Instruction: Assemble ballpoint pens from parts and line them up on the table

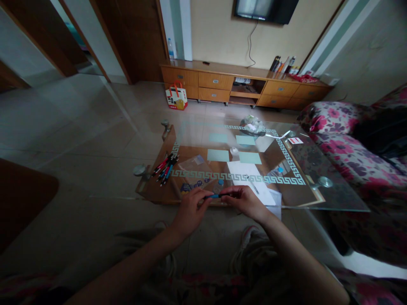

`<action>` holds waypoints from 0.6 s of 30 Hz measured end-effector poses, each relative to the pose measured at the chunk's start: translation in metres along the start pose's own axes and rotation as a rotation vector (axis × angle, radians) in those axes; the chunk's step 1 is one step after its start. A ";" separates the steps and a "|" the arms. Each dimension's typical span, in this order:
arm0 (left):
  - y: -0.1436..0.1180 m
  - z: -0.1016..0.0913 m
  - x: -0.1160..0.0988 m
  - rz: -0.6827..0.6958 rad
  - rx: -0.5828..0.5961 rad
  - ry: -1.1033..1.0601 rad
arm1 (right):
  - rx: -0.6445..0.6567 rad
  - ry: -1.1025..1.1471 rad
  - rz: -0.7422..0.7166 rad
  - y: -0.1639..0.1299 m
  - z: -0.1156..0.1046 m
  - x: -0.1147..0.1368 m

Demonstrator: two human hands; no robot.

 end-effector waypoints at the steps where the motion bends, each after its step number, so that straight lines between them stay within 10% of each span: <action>1: 0.000 0.000 0.000 0.004 -0.001 -0.002 | 0.006 0.005 0.000 0.000 0.000 0.000; 18: 0.000 0.001 0.000 0.020 0.024 0.000 | 0.075 -0.013 -0.003 -0.004 0.006 -0.001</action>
Point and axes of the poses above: each hand's wrist, its own y-axis towards the middle knuckle, its own z-axis out of the palm, x = y × z, the point moved 7 cm from there along y, towards the middle knuckle, and after that the axes turned 14 degrees about z, right-handed, at the moved point
